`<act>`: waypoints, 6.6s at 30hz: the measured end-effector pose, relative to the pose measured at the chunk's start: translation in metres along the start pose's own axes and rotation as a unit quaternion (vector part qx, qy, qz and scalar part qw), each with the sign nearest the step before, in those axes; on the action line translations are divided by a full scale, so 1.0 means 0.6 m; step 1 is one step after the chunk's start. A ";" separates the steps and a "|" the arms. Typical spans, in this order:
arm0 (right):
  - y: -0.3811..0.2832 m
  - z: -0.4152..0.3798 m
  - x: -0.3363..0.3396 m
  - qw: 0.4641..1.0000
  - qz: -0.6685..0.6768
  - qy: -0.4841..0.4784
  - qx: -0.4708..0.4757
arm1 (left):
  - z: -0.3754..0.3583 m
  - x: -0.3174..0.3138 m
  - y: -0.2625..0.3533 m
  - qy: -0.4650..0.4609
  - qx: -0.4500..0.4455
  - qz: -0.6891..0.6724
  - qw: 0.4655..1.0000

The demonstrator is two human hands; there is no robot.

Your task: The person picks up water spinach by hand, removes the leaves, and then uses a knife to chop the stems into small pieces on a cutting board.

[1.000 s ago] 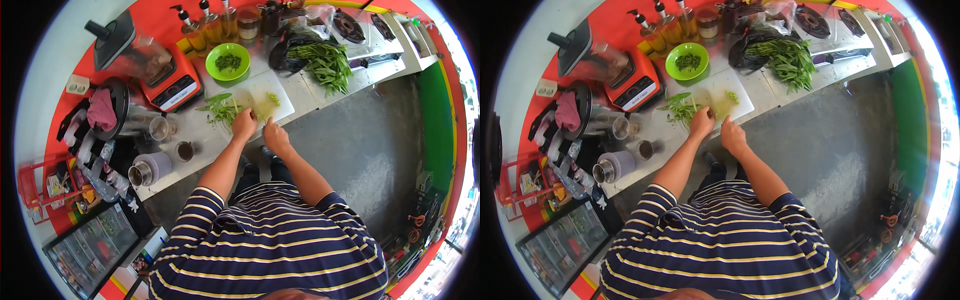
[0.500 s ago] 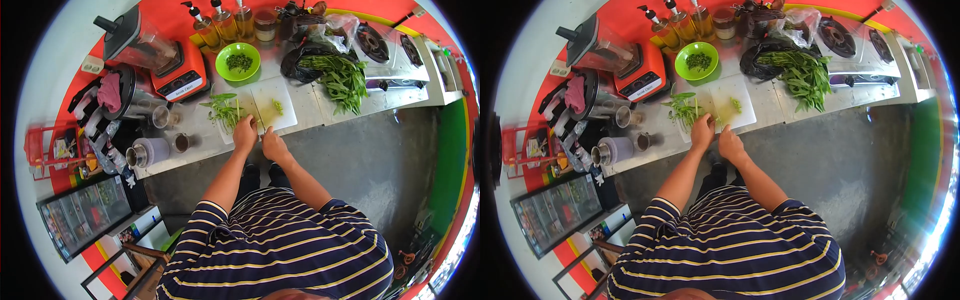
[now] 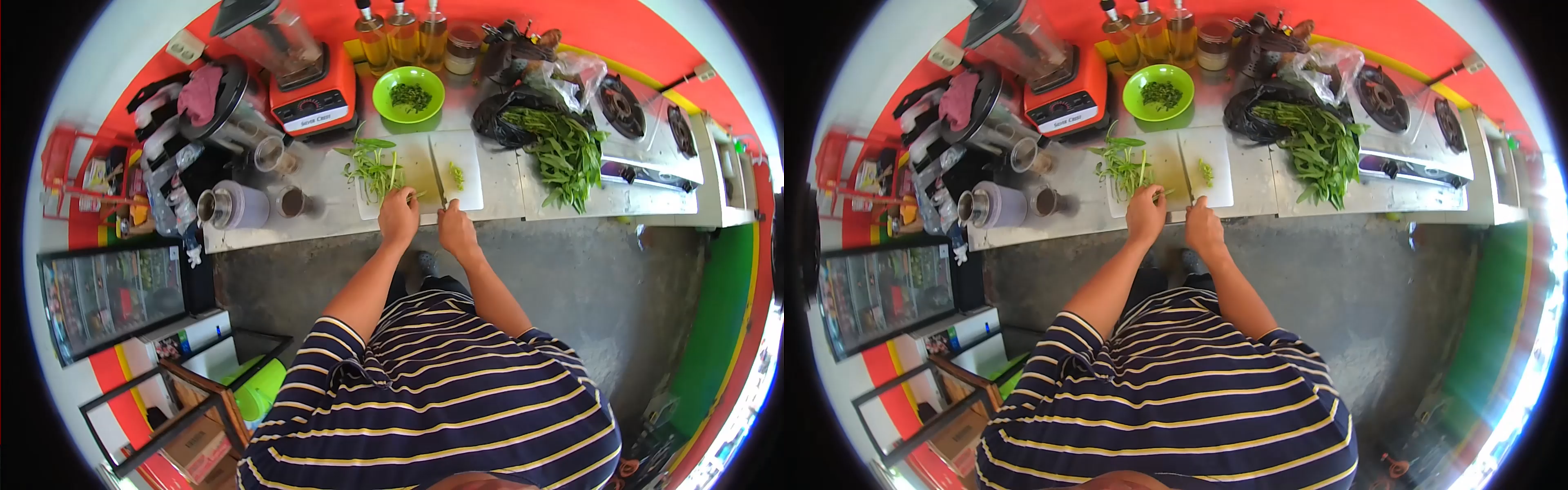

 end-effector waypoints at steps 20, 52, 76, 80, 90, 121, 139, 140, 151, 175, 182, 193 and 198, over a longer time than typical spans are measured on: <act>-0.033 -0.017 0.069 0.977 -0.188 -0.019 0.095 | 0.000 -0.019 0.019 -0.005 -0.150 0.036 0.988; -0.041 -0.002 0.030 0.976 -0.203 -0.041 0.072 | 0.007 -0.007 0.010 -0.082 -0.192 0.042 0.977; -0.052 -0.014 0.020 0.974 -0.209 -0.047 0.075 | 0.027 -0.021 -0.005 -0.039 -0.116 -0.025 0.992; -0.046 -0.004 0.006 0.978 -0.191 -0.051 0.074 | 0.022 -0.017 0.000 -0.034 -0.103 -0.028 0.994; -0.039 0.003 0.008 0.980 -0.176 -0.060 0.073 | 0.032 -0.020 -0.009 -0.070 -0.068 -0.017 0.995; -0.053 -0.001 -0.010 0.969 -0.220 -0.034 0.105 | -0.007 -0.010 -0.007 0.004 -0.092 -0.032 0.995; -0.065 -0.003 -0.018 0.965 -0.235 -0.062 0.096 | 0.018 0.000 -0.040 -0.055 -0.055 -0.063 0.995; -0.062 0.003 -0.018 0.965 -0.236 -0.062 0.096 | 0.017 0.000 -0.039 -0.065 -0.039 -0.077 0.994; -0.068 0.015 -0.014 0.964 -0.236 -0.063 0.106 | 0.012 0.002 -0.035 -0.062 -0.039 -0.031 0.997; -0.073 0.009 -0.018 0.975 -0.192 -0.076 0.076 | 0.014 0.014 -0.044 -0.073 0.065 0.052 0.994; -0.082 0.004 -0.013 0.975 -0.189 -0.095 0.066 | 0.016 0.015 -0.050 -0.122 0.105 -0.015 0.987; -0.084 -0.006 -0.014 0.974 -0.194 -0.077 0.090 | 0.042 0.016 -0.052 -0.182 0.138 0.007 0.973; -0.083 -0.009 -0.027 0.981 -0.165 -0.081 0.067 | 0.051 0.016 -0.051 -0.199 0.150 0.041 0.968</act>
Point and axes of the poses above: each hand's wrist, its own z-axis towards the middle knuckle, its own x-axis out of the back of the hand, y = z × x, the point moved 3 cm from there along z, towards the middle knuckle, and after that the axes turned 2 degrees about x, right-handed, at the moved point
